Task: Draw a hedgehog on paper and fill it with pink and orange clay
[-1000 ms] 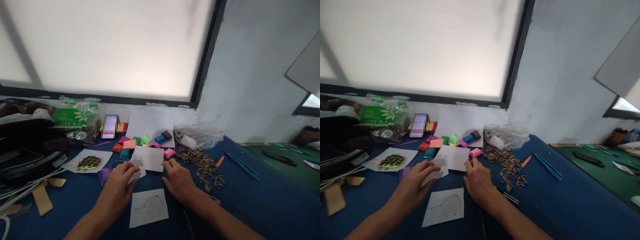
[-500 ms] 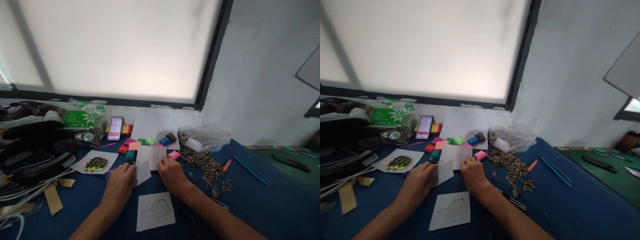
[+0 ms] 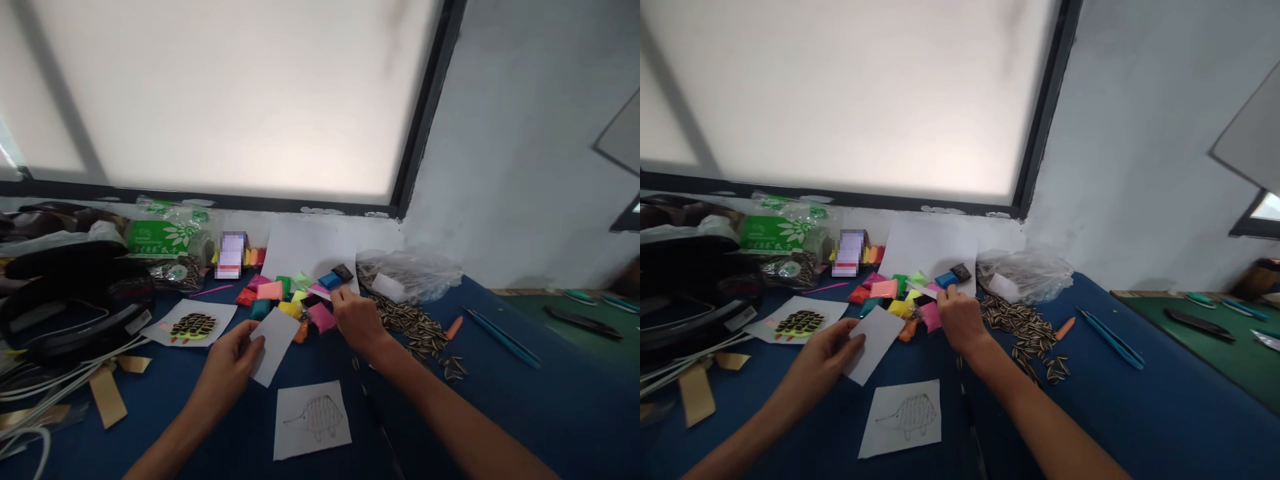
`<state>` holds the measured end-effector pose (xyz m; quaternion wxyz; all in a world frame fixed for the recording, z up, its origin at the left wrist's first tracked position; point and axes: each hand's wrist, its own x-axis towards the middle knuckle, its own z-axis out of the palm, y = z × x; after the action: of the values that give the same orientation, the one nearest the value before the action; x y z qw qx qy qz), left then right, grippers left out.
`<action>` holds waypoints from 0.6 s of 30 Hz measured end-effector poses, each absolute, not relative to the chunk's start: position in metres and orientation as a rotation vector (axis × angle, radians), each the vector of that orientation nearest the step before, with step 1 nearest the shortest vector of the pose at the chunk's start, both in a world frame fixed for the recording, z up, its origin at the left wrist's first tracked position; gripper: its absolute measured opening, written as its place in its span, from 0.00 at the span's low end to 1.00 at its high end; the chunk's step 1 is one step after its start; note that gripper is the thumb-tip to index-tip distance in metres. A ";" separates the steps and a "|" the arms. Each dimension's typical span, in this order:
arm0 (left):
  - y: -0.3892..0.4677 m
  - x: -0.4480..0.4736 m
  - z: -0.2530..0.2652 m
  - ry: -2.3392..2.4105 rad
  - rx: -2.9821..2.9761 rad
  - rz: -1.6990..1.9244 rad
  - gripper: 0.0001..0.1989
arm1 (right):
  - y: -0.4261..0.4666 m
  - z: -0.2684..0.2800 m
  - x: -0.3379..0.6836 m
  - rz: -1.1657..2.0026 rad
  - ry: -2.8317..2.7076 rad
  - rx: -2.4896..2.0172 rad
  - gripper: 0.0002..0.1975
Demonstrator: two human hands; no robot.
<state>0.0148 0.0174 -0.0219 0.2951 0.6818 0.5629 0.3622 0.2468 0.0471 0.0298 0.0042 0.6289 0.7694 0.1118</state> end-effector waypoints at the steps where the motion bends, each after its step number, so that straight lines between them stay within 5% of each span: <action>1: 0.017 0.017 -0.025 1.471 1.791 0.949 0.23 | 0.049 0.031 0.247 0.350 2.400 1.990 0.17; 18: 0.017 0.024 -0.061 1.396 2.197 0.979 0.19 | 0.035 0.012 0.237 0.091 2.501 1.952 0.17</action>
<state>0.0241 0.0172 -0.0611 0.1792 0.7772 0.4938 0.3464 0.2370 0.0347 0.0118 -0.0160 0.6150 0.7878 0.0287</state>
